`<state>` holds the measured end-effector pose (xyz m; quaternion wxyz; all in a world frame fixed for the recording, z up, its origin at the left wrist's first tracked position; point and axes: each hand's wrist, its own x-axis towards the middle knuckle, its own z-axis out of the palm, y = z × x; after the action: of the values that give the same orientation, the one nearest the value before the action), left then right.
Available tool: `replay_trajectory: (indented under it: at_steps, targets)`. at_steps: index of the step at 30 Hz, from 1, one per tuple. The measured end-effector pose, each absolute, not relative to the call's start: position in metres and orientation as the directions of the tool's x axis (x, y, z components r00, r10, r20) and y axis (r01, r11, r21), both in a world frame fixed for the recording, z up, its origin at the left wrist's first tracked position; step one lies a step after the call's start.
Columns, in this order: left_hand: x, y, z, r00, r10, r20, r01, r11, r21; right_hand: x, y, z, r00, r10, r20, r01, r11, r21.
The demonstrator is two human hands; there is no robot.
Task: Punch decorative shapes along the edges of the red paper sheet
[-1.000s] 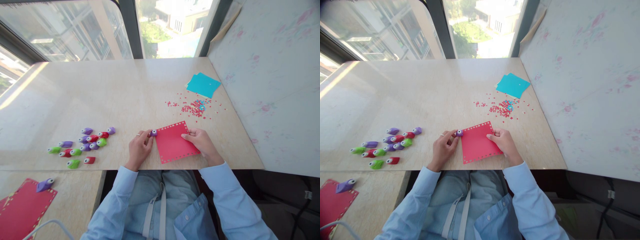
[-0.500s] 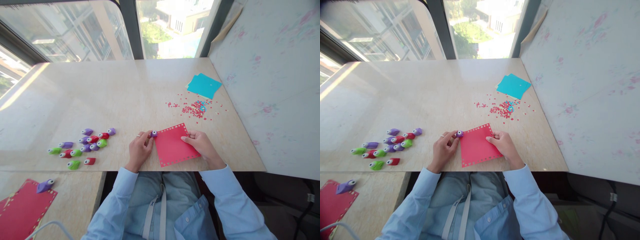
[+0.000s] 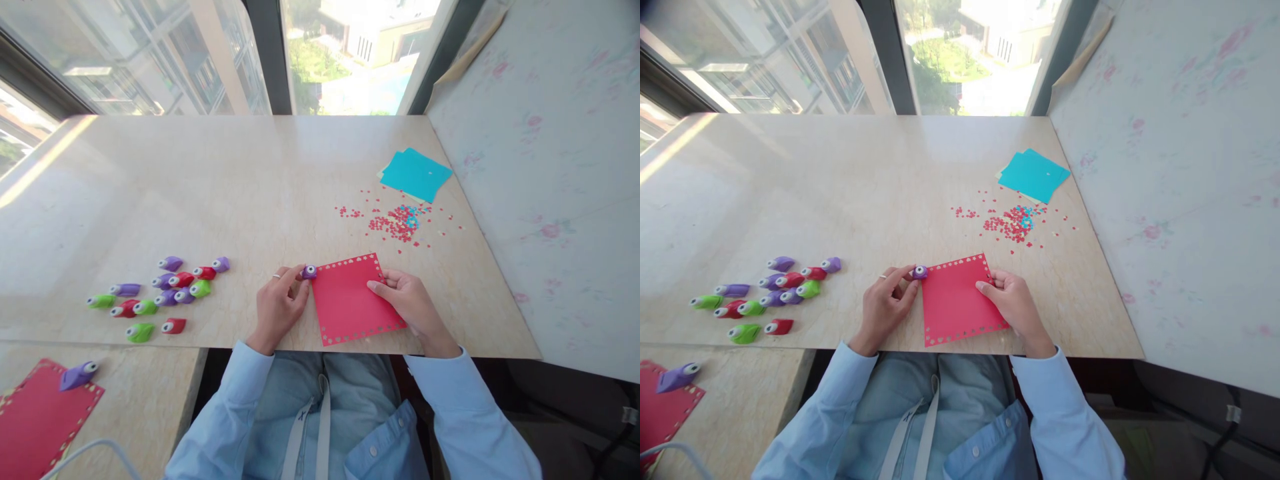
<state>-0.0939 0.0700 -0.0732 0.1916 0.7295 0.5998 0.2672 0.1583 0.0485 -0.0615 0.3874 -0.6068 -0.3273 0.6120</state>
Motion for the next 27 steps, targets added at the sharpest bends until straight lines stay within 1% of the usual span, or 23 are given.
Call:
replay_trajectory:
  at_steps: [5, 10, 13, 19, 27]
  targets:
    - [-0.093, 0.07, -0.069, 0.113, 0.98, 0.164, 0.738, -0.193, 0.646, 0.154, 0.056, -0.06, 0.072, 0.881, -0.467, -0.069, -0.463, -0.884]
    - [-0.093, 0.071, -0.067, 0.055, 0.985, 0.164, 0.664, -0.159, 0.731, 0.153, 0.062, -0.063, 0.041, 0.888, -0.458, -0.081, -0.454, -0.887]
    - [-0.094, 0.072, -0.067, 0.049, 0.988, 0.148, 0.636, -0.145, 0.758, 0.153, 0.063, -0.065, 0.032, 0.892, -0.451, -0.075, -0.448, -0.891]
    - [-0.094, 0.073, -0.068, 0.061, 0.99, 0.13, 0.621, -0.14, 0.771, 0.156, 0.058, -0.064, -0.015, 0.886, -0.463, -0.073, -0.462, -0.884]
    - [-0.094, 0.073, -0.067, 0.059, 0.99, 0.132, 0.645, -0.138, 0.752, 0.16, 0.055, -0.063, -0.058, 0.864, -0.5, -0.109, -0.503, -0.857]
